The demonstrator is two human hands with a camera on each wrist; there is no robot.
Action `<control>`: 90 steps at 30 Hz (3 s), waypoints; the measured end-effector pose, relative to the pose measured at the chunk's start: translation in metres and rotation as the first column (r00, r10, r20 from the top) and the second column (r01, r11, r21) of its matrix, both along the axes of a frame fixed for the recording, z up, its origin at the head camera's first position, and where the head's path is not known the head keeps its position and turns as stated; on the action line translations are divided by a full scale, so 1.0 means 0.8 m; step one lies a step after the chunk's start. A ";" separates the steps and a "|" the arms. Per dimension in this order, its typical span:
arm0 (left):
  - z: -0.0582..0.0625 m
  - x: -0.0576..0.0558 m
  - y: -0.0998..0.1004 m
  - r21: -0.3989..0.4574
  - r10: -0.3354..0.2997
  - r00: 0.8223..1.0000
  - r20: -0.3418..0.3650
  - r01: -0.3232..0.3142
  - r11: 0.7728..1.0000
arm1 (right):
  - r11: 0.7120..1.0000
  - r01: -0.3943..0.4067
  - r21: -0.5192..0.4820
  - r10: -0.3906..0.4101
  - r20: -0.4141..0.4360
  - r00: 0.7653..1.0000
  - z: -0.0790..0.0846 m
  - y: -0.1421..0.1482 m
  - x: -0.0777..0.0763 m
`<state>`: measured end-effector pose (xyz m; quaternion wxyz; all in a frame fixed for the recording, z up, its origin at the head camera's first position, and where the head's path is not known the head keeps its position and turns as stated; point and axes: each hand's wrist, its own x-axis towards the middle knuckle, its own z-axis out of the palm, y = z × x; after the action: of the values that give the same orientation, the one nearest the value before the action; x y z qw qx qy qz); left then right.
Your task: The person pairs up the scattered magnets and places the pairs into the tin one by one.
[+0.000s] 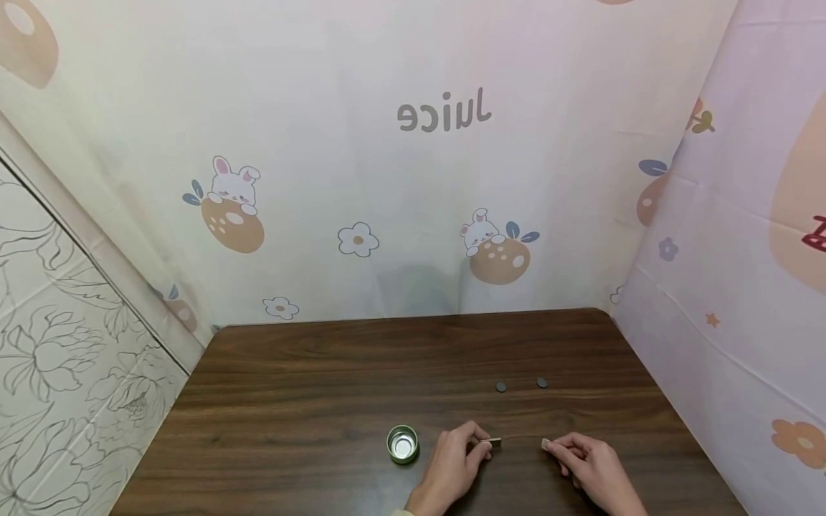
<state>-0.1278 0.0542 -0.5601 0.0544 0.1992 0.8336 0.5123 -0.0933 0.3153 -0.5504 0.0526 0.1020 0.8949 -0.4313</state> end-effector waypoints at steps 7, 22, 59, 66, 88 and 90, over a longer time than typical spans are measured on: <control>0.000 0.002 0.000 -0.033 0.035 0.999 -0.001 -0.035 0.999 | 1.000 -0.020 -0.006 0.020 -0.043 0.999 0.000 -0.005 -0.001; 0.001 0.003 0.002 -0.079 0.047 0.999 -0.009 -0.048 0.996 | 0.997 -0.034 0.064 0.038 -0.056 0.998 0.001 -0.011 -0.005; 0.003 0.003 0.004 -0.133 0.061 0.997 -0.047 -0.066 0.989 | 0.957 -0.280 -0.080 0.272 -0.100 0.957 -0.001 -0.037 -0.007; 0.001 0.004 0.003 -0.127 0.058 0.997 -0.056 -0.065 0.990 | 0.952 -0.298 -0.067 0.288 -0.131 0.949 -0.001 -0.042 -0.007; -0.002 0.003 0.003 -0.099 0.052 0.997 -0.061 -0.057 0.993 | 0.924 -0.361 -0.130 0.340 -0.158 0.927 -0.003 -0.050 -0.008; -0.002 0.003 0.004 -0.100 0.055 0.996 -0.064 -0.061 0.993 | 0.921 -0.366 -0.130 0.343 -0.169 0.924 -0.004 -0.049 -0.008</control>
<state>-0.1251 0.0572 -0.5618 0.0242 0.1876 0.8652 0.4644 -0.0999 0.2760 -0.5536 0.0736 -0.0978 0.8627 -0.4907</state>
